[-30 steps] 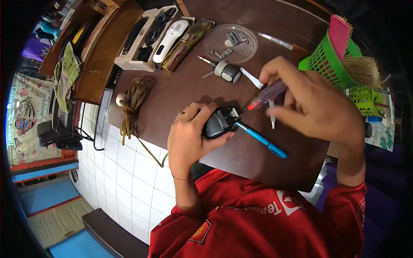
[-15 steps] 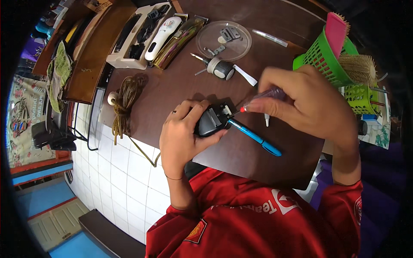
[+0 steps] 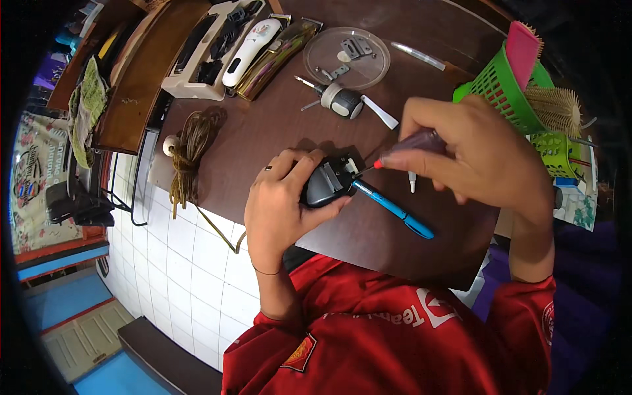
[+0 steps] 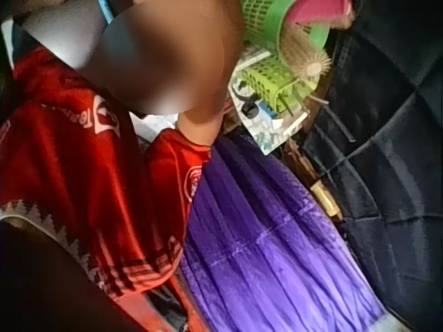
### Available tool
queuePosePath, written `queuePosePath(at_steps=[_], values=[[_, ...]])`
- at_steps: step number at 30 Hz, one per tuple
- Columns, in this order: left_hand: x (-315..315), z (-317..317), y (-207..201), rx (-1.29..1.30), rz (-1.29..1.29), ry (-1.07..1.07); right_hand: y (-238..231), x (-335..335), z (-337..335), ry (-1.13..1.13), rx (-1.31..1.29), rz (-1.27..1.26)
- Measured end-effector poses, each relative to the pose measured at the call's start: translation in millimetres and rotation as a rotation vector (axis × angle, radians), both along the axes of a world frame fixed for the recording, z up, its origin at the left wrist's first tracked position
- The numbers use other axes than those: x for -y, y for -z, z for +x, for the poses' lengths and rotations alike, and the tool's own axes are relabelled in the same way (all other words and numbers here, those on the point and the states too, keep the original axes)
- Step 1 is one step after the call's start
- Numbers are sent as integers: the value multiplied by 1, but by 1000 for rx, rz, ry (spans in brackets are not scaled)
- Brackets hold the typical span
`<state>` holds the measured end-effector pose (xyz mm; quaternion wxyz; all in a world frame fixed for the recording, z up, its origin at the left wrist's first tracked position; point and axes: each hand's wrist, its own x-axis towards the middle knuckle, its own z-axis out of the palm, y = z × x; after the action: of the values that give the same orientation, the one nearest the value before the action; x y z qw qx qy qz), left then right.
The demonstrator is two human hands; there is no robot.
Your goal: Maintenance and repair of a hair clipper by disassembling its components using tools.
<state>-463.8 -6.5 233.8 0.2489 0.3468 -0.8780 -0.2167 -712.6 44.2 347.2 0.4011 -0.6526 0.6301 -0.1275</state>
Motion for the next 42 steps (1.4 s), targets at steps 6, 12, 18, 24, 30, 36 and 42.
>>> queuePosePath(at_steps=[6, 12, 18, 24, 30, 36, 42], values=[[1, -1, 3, -31, -44, 2, 26, -2, -12, -193, 47, -504], [0, 0, 3, -29, -30, -10, 22, -5, -5, -96, 9, -523], [0, 0, 2, -21, -23, -9, 16, -4, -5, -68, -120, -313], [-1, -1, 2, -21, -21, -13, 18, -7, -6, -111, 151, -351], [-1, 0, 4, -25, -8, -22, 20, -11, 2, -77, 34, -481], [-1, 0, 3, -7, -30, -18, 12, -8, -5, -72, -150, -282], [-1, 0, 3, 1, -13, -31, 20, -8, -7, -238, 31, -459]])
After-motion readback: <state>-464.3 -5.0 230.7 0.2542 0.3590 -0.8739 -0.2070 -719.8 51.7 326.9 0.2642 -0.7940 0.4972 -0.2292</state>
